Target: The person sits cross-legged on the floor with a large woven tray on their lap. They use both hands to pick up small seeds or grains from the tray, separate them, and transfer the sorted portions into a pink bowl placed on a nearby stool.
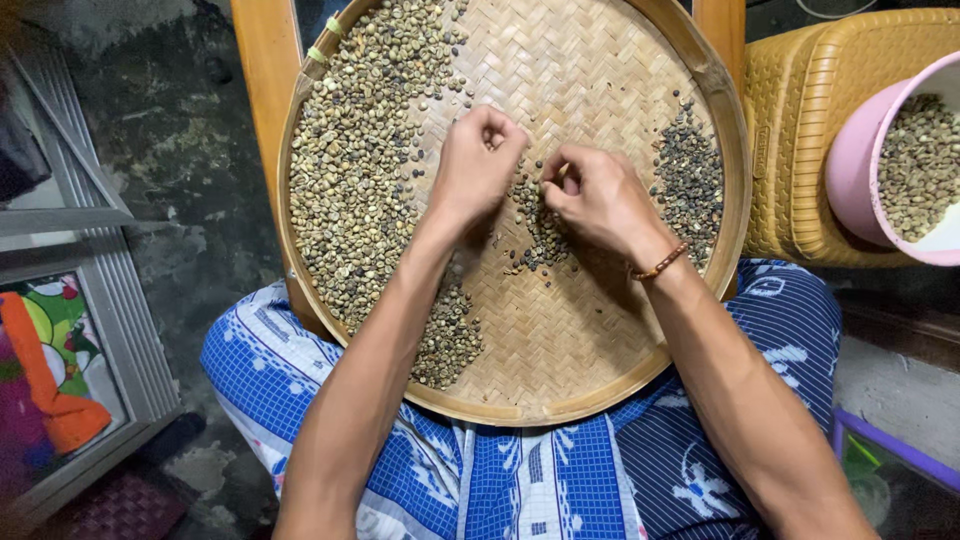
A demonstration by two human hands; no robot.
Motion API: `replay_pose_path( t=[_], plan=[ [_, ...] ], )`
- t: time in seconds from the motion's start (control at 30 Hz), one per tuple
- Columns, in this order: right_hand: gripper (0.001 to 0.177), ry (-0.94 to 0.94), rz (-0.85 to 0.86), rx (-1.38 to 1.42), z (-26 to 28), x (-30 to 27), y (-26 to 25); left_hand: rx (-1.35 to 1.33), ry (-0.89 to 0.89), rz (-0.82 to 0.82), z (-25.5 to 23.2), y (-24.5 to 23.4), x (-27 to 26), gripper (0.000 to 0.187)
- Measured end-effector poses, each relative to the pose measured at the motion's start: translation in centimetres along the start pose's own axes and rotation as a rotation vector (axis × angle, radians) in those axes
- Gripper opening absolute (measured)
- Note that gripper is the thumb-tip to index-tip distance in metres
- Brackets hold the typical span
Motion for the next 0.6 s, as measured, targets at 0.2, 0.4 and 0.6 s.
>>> replay_pose_path(
  t=[0.2, 0.4, 0.6],
  plan=[
    [0.011, -0.075, -0.017, -0.126, 0.3, 0.0, 2.1, -0.784, -0.413, 0.041, 2.9, -0.5, -2.1, 0.012],
    [0.006, -0.111, -0.083, -0.089, 0.0, 0.2, 2.3, 0.082, -0.185, 0.101, 0.5, -0.3, -4.3, 0.011],
    [0.003, 0.126, 0.033, 1.217, -3.2, -0.2, 1.9, 0.401, -0.282, 0.164, 0.1, 1.1, -5.2, 0.013]
  ],
)
Point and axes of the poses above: each hand's wrist, its own x-axis towards the middle knuckle, its own y-axis out of the palm, z = x × y, the point moved 9 cm from there along x, towards the middle knuckle, and after that the axes turned 12 degrees about -x, right-handed, at the moved point
